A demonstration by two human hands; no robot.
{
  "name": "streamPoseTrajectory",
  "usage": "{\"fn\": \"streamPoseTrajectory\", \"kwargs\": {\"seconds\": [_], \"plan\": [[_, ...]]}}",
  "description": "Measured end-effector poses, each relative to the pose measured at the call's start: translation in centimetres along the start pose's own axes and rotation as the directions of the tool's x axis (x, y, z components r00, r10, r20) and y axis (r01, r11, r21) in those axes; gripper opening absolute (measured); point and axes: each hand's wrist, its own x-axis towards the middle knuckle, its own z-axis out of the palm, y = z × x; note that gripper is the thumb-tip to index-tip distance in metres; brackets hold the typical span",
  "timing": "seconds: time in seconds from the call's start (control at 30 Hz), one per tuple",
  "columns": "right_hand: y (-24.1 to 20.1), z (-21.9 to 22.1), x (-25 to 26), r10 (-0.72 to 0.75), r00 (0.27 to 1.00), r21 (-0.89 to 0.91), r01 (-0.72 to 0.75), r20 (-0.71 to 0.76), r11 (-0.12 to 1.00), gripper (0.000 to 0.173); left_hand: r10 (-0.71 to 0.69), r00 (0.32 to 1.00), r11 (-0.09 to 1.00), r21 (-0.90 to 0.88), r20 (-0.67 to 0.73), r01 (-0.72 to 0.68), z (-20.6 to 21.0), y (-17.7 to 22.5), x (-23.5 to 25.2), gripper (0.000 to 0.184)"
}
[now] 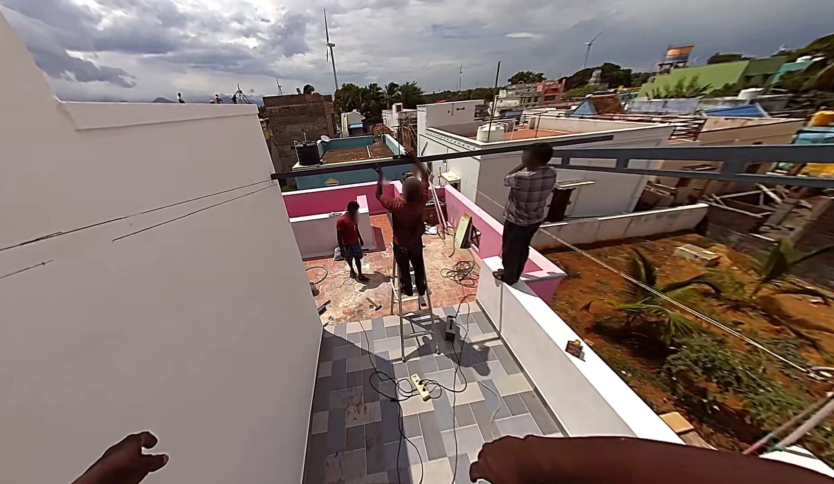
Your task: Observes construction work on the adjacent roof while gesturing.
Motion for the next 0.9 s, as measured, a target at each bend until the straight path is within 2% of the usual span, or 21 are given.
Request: {"fn": "streamPoseTrajectory", "kwargs": {"seconds": [0.9], "plan": [[0.13,-0.13,0.17,-0.001,1.0,0.015,0.001,-0.004,1.0,0.064,-0.003,1.0,1.0,0.005,-0.013,0.003,-0.24,0.08,-0.36,0.065]]}}
